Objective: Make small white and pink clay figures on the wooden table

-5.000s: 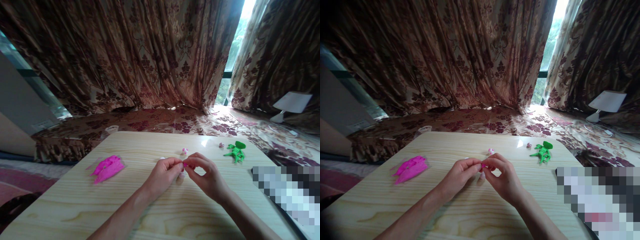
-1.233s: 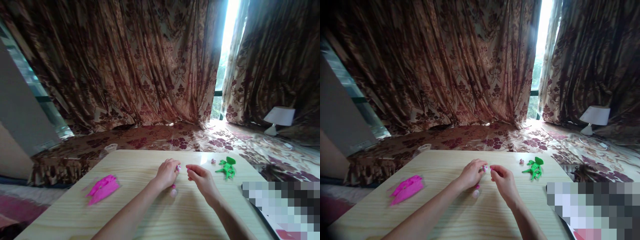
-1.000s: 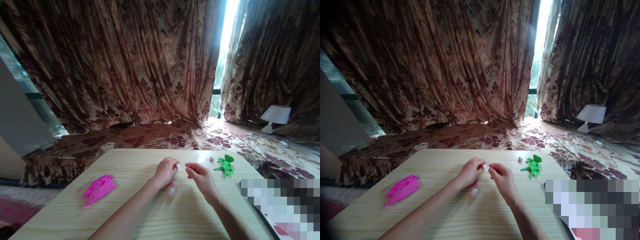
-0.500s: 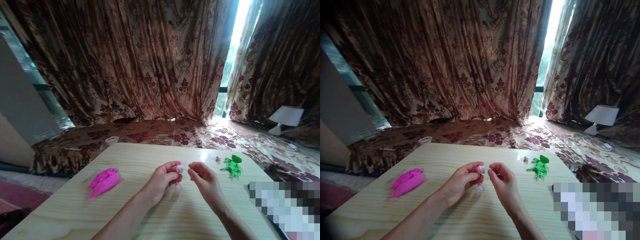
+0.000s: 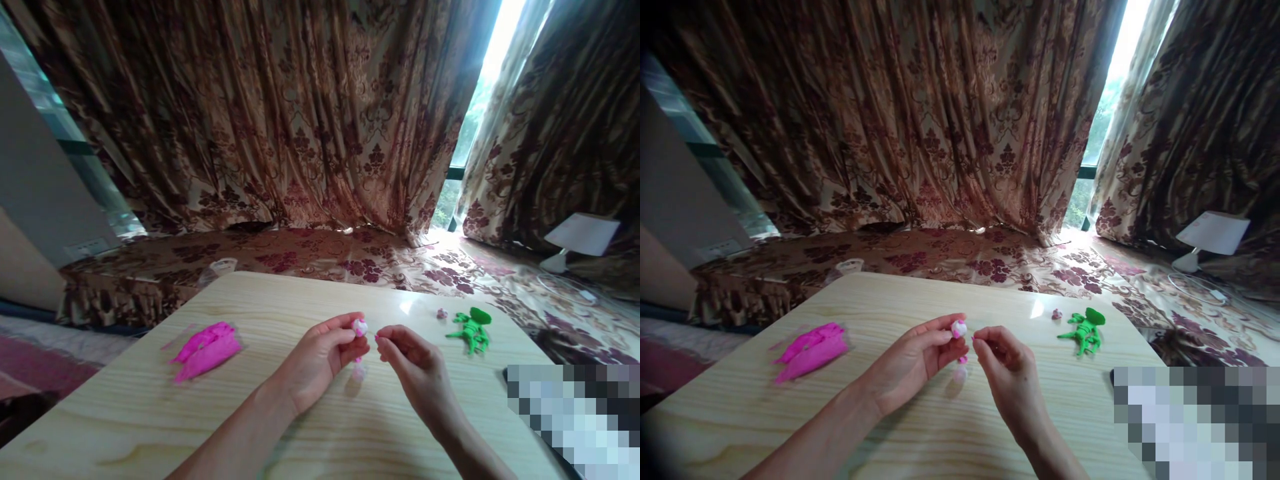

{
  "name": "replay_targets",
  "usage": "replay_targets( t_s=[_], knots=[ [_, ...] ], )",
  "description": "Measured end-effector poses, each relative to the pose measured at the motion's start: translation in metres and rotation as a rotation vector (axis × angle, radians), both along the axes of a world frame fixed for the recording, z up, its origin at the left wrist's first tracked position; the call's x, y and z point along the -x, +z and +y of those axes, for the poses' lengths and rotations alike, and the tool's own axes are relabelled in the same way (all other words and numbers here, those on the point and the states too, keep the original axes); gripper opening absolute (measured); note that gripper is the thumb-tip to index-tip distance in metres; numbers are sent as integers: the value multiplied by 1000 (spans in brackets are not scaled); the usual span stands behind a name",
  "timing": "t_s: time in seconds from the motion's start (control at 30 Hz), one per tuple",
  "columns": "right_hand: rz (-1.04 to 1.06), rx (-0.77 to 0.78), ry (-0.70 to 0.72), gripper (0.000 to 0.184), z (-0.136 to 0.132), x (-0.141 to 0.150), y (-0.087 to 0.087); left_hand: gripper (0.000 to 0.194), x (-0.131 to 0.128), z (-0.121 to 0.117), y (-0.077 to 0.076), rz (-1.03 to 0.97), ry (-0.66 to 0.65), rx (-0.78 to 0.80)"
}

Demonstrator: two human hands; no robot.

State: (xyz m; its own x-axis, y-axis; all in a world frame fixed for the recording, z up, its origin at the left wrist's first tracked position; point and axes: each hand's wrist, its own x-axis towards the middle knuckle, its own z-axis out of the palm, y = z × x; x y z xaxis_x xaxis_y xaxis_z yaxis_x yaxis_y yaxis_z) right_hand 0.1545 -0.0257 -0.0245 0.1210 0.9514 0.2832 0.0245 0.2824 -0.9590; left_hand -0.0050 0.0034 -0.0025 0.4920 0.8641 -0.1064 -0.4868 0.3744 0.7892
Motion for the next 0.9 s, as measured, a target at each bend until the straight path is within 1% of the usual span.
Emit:
replay_targets(
  t_s=[0.17, 0.33, 0.57, 0.73, 0.9],
  knots=[
    [53, 13, 28, 9, -1, 2, 3, 27, -1, -1, -1, -5, -24, 9],
    [82, 7, 36, 8, 0, 2, 2, 25, -2, -1, -1, -31, 8, 6],
    [37, -2, 48, 7, -1, 1, 4, 27, -1, -2, -1, -22, -16, 26],
    [118, -26, 5, 15, 2, 0, 0, 25, -3, -3, 1, 11, -14, 8],
    [38, -18, -16, 9, -2, -1, 5, 25, -4, -5, 2, 33, -37, -9]
  ],
)
